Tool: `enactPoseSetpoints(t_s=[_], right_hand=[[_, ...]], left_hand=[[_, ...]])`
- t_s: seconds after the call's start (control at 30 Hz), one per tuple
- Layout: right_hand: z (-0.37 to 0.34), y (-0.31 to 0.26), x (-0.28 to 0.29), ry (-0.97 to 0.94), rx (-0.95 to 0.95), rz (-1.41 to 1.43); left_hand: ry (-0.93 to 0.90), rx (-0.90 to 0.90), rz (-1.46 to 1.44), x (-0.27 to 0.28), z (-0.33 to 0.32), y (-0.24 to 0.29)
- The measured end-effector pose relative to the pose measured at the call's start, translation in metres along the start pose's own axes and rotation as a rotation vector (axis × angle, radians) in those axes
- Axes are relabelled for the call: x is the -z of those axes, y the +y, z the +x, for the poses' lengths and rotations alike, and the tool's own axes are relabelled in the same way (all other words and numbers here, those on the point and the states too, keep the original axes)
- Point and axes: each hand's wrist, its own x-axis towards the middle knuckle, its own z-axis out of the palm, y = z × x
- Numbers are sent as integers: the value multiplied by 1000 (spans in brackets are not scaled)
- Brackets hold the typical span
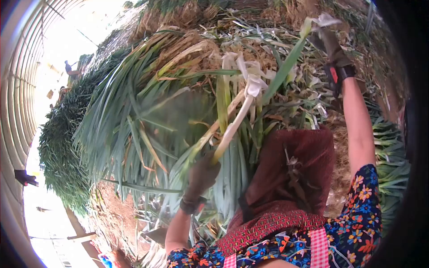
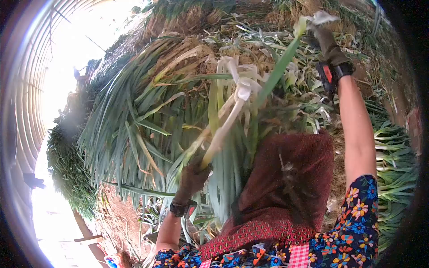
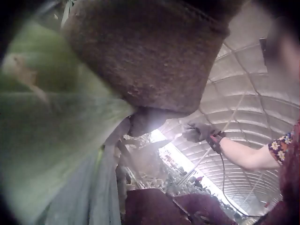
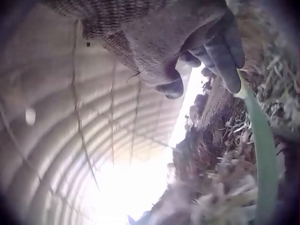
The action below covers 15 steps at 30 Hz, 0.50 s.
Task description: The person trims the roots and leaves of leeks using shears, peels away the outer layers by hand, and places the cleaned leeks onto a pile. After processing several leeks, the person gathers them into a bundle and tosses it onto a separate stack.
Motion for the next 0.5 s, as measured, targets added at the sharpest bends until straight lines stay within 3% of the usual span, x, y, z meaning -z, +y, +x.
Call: enactPoseSetpoints(t_s=[0.03,0.1,0.13,0.17,0.23,0.37,0.4,0.5], right_hand=[[1,-11,-1,65,239,-443],[-20,-45,-20,-79,245,-265],[-36,-117,-38,-246,-191,220],[-47,-153,-58,-251,17,-38],[-63,-191,-99,-356,361,-80],[-83,-233,-148,-881,363,-182],[-83,-245,-153,-995,350,-238],[-88,-270,-155,-1161,382,-404]], left_hand=[[21,-51,28,-5,-1,4],[6,-68,30,-11,-3,13],[-24,-28,5,-12,-5,20],[-32,-20,-1,-16,-7,20],[-19,-34,6,-24,-12,15],[94,-258,110,-24,-31,6],[99,-225,114,-20,-41,10],[86,-348,218,-18,-64,-3]])
